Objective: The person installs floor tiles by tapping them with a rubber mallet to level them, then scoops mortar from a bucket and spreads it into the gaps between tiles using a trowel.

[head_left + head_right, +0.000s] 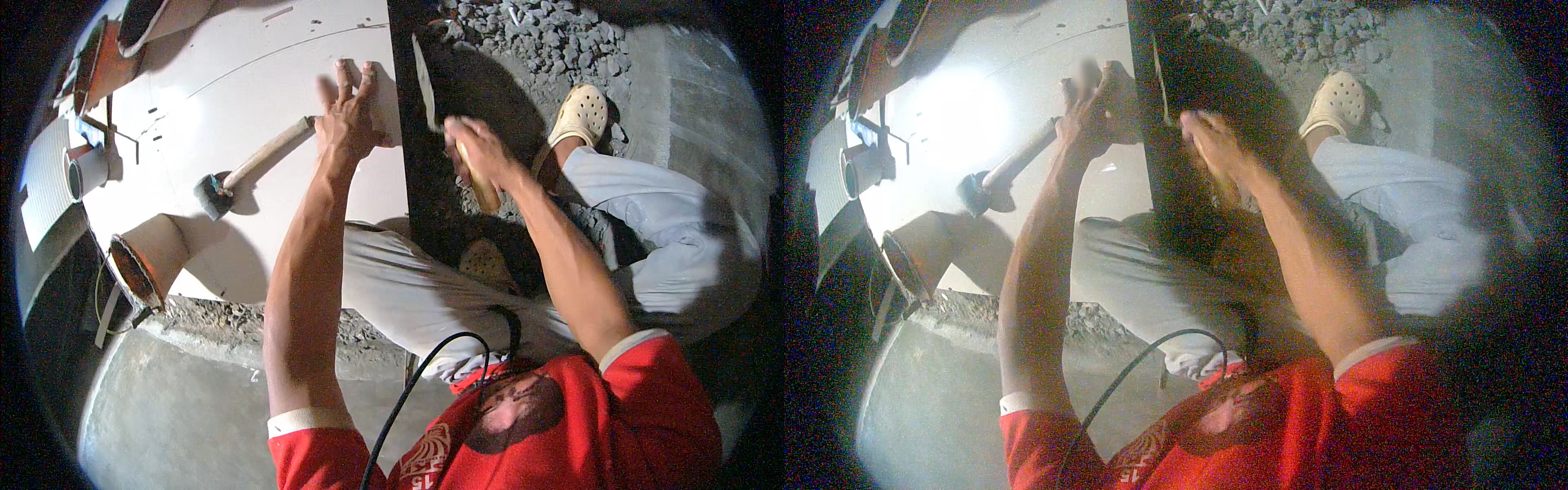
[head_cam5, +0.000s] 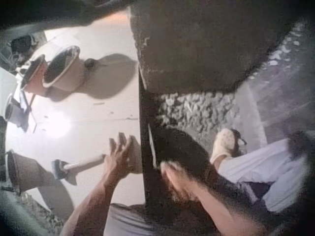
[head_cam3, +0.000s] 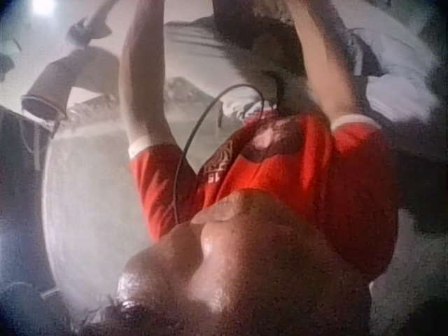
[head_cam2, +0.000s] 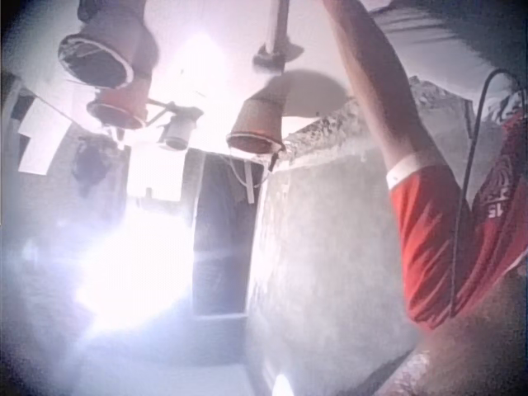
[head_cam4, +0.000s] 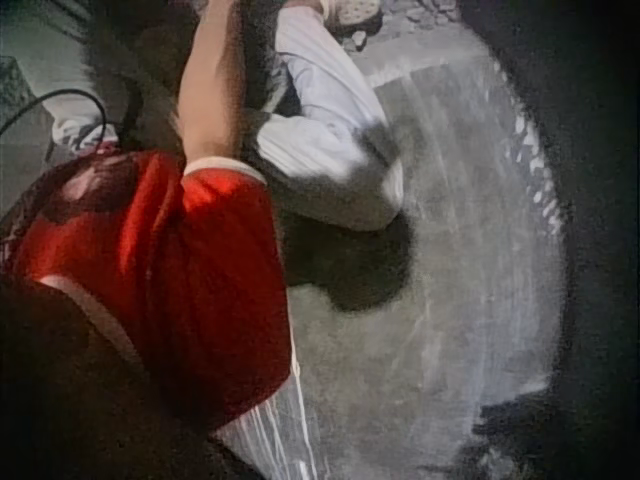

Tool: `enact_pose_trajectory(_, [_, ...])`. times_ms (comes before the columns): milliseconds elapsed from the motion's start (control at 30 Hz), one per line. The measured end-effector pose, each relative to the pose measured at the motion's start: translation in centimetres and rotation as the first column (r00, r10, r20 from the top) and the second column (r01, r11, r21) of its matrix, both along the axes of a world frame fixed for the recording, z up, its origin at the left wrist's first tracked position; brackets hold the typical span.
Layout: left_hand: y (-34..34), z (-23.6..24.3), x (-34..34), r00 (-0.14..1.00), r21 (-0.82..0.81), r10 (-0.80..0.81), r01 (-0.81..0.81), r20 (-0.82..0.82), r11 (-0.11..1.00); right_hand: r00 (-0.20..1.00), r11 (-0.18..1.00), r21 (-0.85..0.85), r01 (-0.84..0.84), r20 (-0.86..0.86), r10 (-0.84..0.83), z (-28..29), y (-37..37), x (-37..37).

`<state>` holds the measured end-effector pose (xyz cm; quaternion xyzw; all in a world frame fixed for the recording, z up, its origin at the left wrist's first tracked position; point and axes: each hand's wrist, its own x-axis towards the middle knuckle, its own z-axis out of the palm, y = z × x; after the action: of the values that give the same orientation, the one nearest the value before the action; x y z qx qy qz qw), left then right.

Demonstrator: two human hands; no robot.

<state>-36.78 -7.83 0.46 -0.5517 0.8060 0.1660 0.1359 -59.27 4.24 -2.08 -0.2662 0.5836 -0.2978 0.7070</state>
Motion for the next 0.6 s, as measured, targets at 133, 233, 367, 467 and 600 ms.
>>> enact_pose_trajectory(133, [-0.1,0.0,-0.1,1.0,0.006,0.013,-0.013,-0.006,1.0,0.941,0.957,-0.282,0.074,-0.297,-0.161,-0.8,-3.9,2.5])
enact_pose_trajectory(233, [-0.2,0.2,-0.3,1.0,0.004,0.014,-0.014,-0.003,1.0,0.896,0.938,-0.23,-0.259,-0.42,0.145,-1.6,-1.6,3.3])
enact_pose_trajectory(367, [-0.3,0.6,-0.3,1.0,0.032,0.001,-0.002,0.03,0.999,0.789,0.881,-0.106,-0.462,-0.502,0.353,-2.6,5.3,1.0])
enact_pose_trajectory(467, [-0.2,0.4,-0.1,1.0,0.01,-0.001,0.001,0.014,1.0,0.699,0.754,-0.371,-0.542,-0.697,0.16,-4.3,7.5,-0.7])
enact_pose_trajectory(600, [-0.2,0.0,-0.1,1.0,-0.002,-0.003,0.003,0.001,1.0,0.881,0.896,-0.253,-0.366,-0.405,0.245,-5.6,6.3,0.7])
